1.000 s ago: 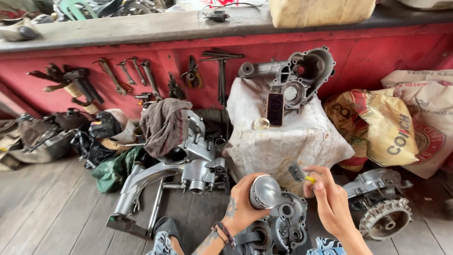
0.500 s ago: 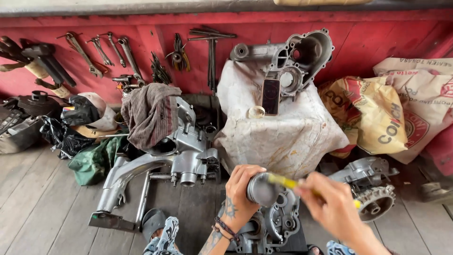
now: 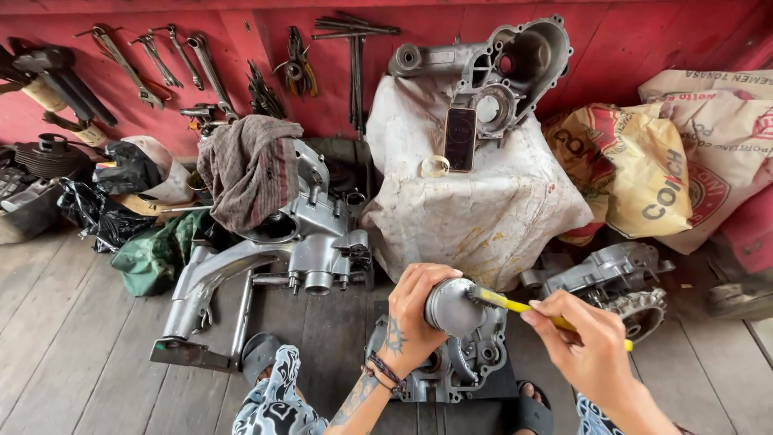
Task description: Cleaning a motorcycle engine piston using a small brush while sitting on the floor.
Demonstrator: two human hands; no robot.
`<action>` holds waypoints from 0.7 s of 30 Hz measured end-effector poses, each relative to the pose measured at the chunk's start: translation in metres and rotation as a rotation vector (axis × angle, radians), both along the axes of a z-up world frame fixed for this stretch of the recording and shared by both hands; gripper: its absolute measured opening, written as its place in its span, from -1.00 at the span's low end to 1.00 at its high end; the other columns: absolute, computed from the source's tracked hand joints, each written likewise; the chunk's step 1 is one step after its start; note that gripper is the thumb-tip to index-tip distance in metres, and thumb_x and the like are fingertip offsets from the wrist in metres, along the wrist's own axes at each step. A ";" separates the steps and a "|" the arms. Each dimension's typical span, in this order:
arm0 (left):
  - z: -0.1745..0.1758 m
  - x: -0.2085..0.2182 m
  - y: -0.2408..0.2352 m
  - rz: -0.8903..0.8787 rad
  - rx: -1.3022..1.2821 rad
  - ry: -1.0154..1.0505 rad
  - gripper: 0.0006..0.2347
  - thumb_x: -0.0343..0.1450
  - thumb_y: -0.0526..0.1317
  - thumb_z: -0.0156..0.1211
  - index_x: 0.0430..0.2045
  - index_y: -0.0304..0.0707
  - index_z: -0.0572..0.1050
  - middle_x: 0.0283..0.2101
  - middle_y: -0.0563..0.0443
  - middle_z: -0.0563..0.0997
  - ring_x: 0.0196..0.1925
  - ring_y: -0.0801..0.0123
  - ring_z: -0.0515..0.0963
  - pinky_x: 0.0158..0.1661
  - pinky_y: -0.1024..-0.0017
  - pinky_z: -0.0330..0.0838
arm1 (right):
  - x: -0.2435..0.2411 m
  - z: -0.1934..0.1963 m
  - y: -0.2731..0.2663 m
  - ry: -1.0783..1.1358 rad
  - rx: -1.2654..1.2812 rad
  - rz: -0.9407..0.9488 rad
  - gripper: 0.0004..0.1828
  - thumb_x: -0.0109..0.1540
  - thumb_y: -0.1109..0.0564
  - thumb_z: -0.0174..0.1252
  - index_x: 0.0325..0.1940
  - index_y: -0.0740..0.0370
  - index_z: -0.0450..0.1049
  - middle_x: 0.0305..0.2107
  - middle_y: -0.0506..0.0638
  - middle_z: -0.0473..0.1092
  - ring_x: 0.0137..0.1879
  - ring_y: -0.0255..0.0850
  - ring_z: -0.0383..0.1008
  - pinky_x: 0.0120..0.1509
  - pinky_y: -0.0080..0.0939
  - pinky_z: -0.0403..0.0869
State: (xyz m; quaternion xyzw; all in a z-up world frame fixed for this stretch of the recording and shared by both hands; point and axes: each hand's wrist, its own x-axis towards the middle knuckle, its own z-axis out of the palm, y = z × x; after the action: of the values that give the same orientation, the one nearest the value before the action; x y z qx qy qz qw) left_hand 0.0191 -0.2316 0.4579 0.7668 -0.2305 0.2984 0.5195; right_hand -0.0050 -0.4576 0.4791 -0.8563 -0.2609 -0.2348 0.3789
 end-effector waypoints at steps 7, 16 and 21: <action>-0.006 0.008 0.002 -0.069 -0.113 0.081 -0.47 0.03 -0.34 0.54 -0.12 -0.24 0.49 -0.14 0.01 0.62 -0.16 0.26 0.61 -0.07 0.35 0.55 | 0.010 0.000 0.003 -0.017 0.026 0.002 -0.90 0.01 0.34 0.31 -0.46 0.28 0.51 -0.52 -0.09 0.55 -0.69 -0.43 0.22 -0.65 -0.44 0.14; -0.004 0.004 0.008 -0.208 -0.212 0.188 -0.43 0.02 -0.42 0.46 -0.05 -0.27 0.45 -0.11 -0.01 0.63 -0.16 0.28 0.63 -0.04 0.39 0.53 | 0.011 0.014 0.012 -0.001 0.047 -0.057 -0.87 0.02 0.39 0.30 -0.47 0.37 0.45 -0.53 -0.10 0.50 -0.66 -0.36 0.15 -0.56 -0.39 0.16; -0.005 0.009 0.009 -0.134 -0.195 0.137 -0.45 0.04 -0.32 0.55 -0.09 -0.25 0.46 -0.13 0.00 0.63 -0.17 0.29 0.65 -0.08 0.37 0.57 | 0.010 0.011 0.020 -0.042 0.043 0.152 -0.91 -0.03 0.31 0.33 -0.51 0.28 0.53 -0.62 -0.10 0.53 -0.70 -0.42 0.26 -0.67 -0.43 0.17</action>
State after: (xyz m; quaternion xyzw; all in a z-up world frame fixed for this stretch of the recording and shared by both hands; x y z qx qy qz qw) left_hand 0.0278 -0.2227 0.4524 0.7140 -0.2149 0.2310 0.6250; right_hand 0.0046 -0.4379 0.4905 -0.8206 -0.3281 -0.2285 0.4083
